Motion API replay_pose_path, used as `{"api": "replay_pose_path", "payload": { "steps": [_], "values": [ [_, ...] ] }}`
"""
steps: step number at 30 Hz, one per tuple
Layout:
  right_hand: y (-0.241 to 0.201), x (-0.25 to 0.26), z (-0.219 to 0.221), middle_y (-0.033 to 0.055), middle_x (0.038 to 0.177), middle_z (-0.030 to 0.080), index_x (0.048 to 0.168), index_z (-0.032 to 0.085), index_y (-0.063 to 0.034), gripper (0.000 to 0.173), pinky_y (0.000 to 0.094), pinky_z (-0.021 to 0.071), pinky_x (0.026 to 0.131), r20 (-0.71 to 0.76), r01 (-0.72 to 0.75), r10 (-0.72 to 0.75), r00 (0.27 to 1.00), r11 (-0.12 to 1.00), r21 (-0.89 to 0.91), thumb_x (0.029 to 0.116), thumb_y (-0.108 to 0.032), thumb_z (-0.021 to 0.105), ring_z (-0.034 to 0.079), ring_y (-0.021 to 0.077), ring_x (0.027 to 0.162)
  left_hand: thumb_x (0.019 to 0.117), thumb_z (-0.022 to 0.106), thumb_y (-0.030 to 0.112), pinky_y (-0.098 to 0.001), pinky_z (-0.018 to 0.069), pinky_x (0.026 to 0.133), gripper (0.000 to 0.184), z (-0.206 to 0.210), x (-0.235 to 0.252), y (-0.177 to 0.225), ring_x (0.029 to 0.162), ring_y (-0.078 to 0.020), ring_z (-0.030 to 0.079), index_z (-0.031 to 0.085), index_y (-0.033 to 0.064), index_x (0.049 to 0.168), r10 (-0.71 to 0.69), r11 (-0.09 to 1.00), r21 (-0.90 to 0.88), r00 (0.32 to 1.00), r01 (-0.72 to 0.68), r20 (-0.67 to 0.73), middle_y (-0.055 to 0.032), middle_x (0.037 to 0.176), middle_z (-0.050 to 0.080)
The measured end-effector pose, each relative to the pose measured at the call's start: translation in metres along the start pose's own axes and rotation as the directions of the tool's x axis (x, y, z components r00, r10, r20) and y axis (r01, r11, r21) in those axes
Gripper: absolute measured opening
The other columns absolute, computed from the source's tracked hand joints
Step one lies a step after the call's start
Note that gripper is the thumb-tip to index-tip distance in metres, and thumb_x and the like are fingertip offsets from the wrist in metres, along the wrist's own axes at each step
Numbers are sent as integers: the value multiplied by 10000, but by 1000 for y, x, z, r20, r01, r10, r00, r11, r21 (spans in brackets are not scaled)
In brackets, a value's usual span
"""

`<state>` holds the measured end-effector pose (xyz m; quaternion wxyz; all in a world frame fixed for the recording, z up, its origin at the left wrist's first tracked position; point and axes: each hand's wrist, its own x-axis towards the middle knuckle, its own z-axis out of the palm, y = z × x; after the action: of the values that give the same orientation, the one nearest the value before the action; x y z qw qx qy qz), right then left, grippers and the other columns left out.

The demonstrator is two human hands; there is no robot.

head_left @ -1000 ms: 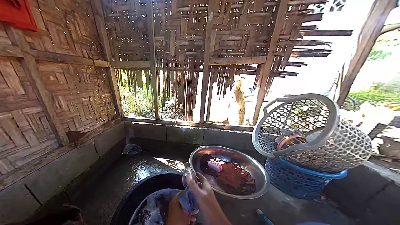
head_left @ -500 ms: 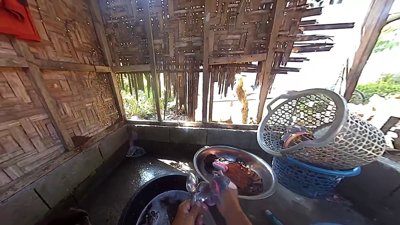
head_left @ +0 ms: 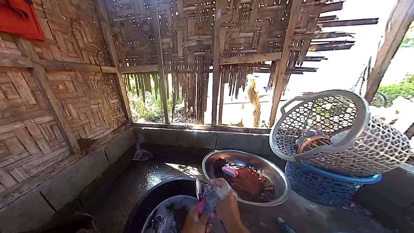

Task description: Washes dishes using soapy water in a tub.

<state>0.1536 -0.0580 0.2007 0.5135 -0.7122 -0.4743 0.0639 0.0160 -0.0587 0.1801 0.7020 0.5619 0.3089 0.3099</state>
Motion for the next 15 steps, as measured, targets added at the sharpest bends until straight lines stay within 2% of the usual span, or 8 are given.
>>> {"api": "replay_pose_path", "payload": {
  "steps": [3,6,8,9,10,11,13,15],
  "values": [
    [2,-7,9,184,1081,729,1216,677,20,265,463,543,951,30,30,-31,999,998,55,1007,-82,552,707,294,1013,1072,411,67,-258,536,495,166,3,-1,3,503,-69,522,525,-18,1158,-7,995,99,995,17,-102,16,695,507],
    [12,-17,16,214,1245,680,1319,635,16,349,456,499,1051,179,75,-95,979,991,115,1006,-101,534,659,317,1171,1046,440,24,-260,524,502,211,0,1,-1,520,-76,525,524,-45,1227,-14,990,139,985,38,-169,-7,720,522],
    [14,-23,12,235,1425,570,1494,467,18,568,466,422,1132,356,-15,-78,931,968,250,1034,-312,519,561,316,1320,1027,486,23,-271,526,508,228,-7,4,-6,539,-86,541,534,-50,1238,26,986,167,980,8,-198,-33,749,554],
    [12,-25,10,218,1479,523,1561,350,5,764,452,414,1142,423,-76,-65,904,948,308,982,-457,539,531,278,1352,1005,523,22,-282,546,527,233,-12,6,-8,560,-96,572,552,-50,1224,64,981,194,978,-25,-198,-53,772,594],
    [10,-27,7,212,1482,514,1588,272,2,868,433,433,1127,446,-120,-53,893,929,350,932,-453,615,541,249,1335,984,557,30,-297,571,573,247,-14,5,-8,607,-111,619,578,-54,1215,103,970,236,977,-58,-186,-81,813,645],
    [8,-26,2,221,1476,515,1591,255,5,872,419,450,1114,435,-147,-37,900,913,382,918,-350,682,556,244,1317,970,565,37,-315,582,632,272,-13,4,-7,672,-130,647,590,-58,1224,128,956,282,978,-78,-162,-108,872,672],
    [12,-20,-6,231,1474,520,1547,355,26,700,398,441,1117,366,-186,35,930,903,387,945,-147,668,556,253,1321,1044,477,83,-373,595,676,328,-6,1,-2,731,-186,663,543,-72,1326,70,932,361,992,-27,-107,-156,948,658],
    [19,-12,-6,188,1249,665,1338,591,35,398,402,495,1021,238,-153,88,967,951,270,965,-103,612,640,233,1155,1095,398,168,-383,580,634,349,1,1,1,677,-191,630,528,-57,1329,10,900,435,997,23,-74,-132,894,615]
  ]
}}
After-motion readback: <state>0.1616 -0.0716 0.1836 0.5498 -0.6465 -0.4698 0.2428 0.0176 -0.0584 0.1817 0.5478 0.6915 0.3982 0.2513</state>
